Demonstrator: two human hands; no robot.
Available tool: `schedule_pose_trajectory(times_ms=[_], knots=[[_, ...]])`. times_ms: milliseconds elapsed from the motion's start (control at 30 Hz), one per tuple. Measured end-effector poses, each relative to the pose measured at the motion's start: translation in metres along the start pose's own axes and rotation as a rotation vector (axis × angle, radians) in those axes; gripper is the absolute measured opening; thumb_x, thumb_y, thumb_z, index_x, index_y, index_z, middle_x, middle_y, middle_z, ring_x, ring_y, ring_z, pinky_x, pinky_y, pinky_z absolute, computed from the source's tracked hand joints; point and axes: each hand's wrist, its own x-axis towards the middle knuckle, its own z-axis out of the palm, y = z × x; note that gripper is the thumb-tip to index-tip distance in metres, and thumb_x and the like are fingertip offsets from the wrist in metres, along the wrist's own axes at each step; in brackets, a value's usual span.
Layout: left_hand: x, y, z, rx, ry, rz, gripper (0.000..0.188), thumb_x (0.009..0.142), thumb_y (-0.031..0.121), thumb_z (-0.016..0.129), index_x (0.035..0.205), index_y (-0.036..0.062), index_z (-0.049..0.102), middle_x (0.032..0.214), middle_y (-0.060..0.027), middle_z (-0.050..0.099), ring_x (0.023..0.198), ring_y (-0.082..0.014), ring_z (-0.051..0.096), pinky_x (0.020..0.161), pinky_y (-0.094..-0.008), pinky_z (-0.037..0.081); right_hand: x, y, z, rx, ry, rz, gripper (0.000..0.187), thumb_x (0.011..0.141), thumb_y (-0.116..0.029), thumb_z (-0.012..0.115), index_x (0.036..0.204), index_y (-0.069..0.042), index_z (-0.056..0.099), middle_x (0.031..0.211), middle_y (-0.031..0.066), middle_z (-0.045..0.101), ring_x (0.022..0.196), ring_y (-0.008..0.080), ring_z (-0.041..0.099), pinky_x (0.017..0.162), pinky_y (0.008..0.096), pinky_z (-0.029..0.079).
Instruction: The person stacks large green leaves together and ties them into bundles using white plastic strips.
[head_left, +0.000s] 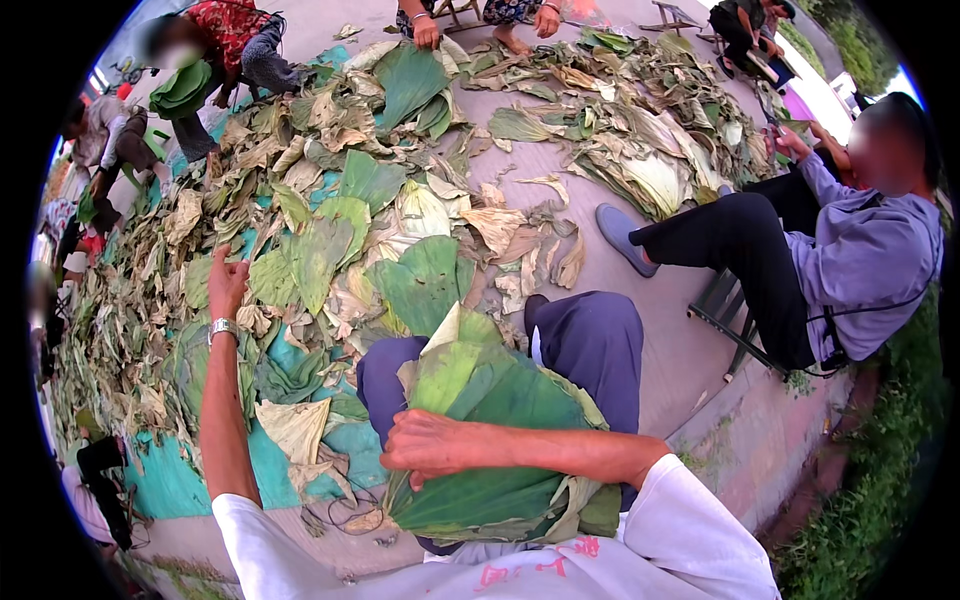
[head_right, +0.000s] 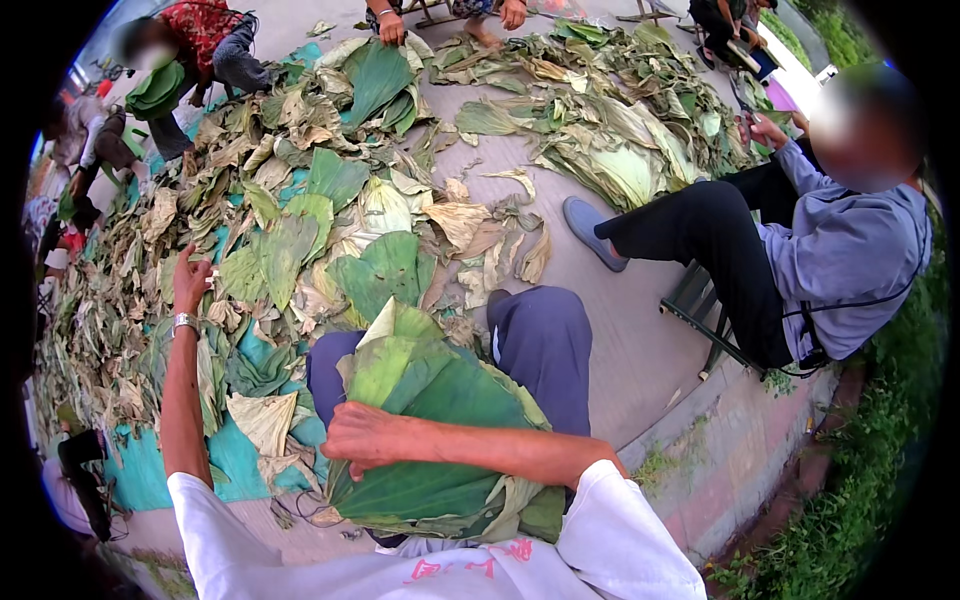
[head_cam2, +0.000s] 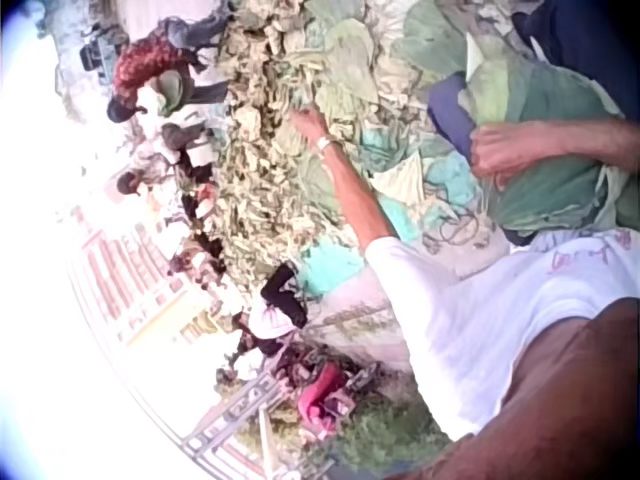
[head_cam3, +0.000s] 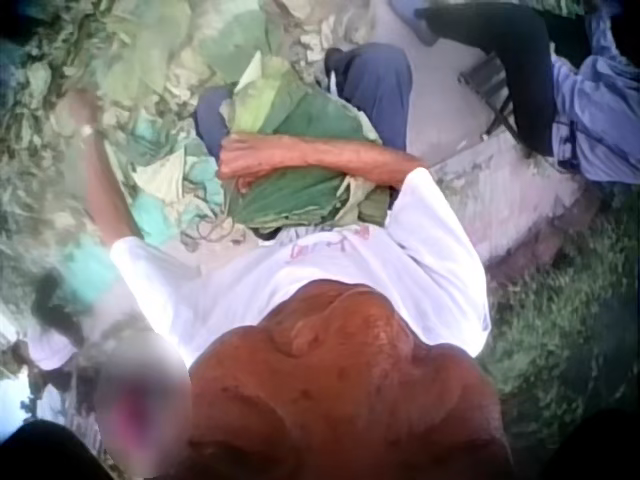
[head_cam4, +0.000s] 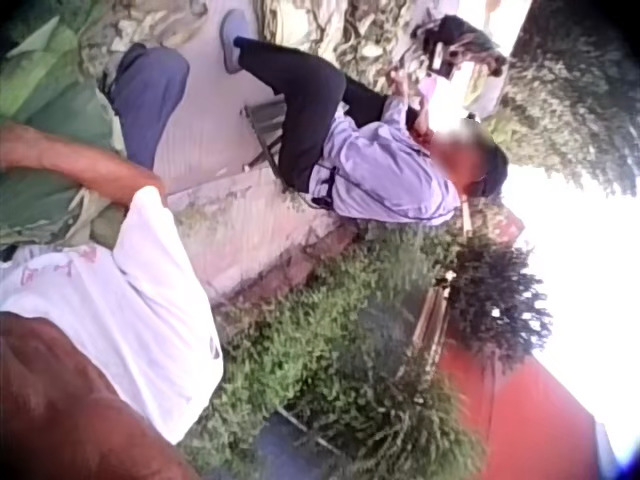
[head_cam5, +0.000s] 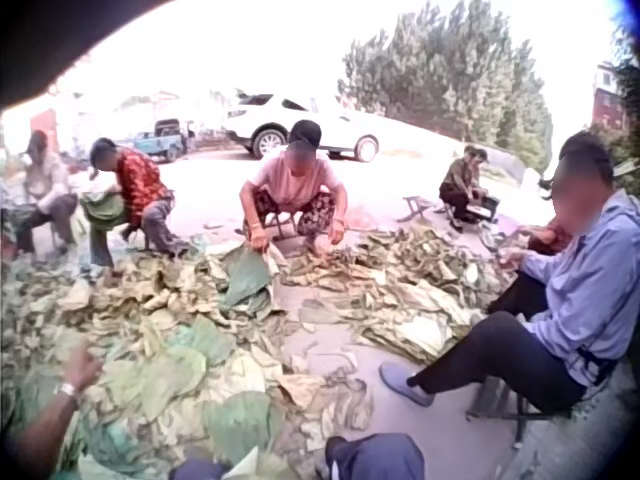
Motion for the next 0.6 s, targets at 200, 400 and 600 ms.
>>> schedule_pose_trajectory(times_ms=[200, 400, 600], knots=[[-0.001, 0.011, -0.001, -0.021, 0.039, -0.004, 0.052, 0.082, 0.015, 0.057, 0.129, 0.0076, 0.035, 0.088, -0.0093, 0.060, 0.072, -0.0151, 0.058, 0.056, -0.0259, 0.048, -0.007, 0.003, 0.005, 0.058, 0.431, -0.175, 0.044, 0.057, -0.024, 0.073, 0.086, -0.004, 0.048, 0.075, 0.0079, 0.045, 0.076, 0.0245, 0.048, 0.067, 0.0370, 0.035], [-0.007, 0.010, 0.003, 0.011, 0.039, 0.007, 0.049, 0.082, 0.014, 0.057, 0.126, 0.0067, 0.038, 0.084, -0.0094, 0.061, 0.069, -0.0145, 0.058, 0.054, -0.0266, 0.047, -0.001, -0.004, -0.005, 0.025, 0.221, -0.038, 0.037, 0.055, -0.025, 0.074, 0.075, -0.002, 0.052, 0.067, 0.0075, 0.052, 0.072, 0.0253, 0.054, 0.065, 0.0360, 0.037], [-0.011, 0.023, 0.013, 0.053, 0.137, 0.071, 0.051, 0.075, 0.020, 0.064, 0.119, 0.0015, 0.047, 0.077, -0.0131, 0.064, 0.069, -0.0241, 0.061, 0.066, -0.0337, 0.047, 0.007, -0.009, -0.020, -0.033, 0.060, 0.074, 0.033, 0.055, -0.023, 0.075, 0.072, -0.004, 0.053, 0.066, 0.0070, 0.056, 0.073, 0.0252, 0.056, 0.067, 0.0370, 0.040]])
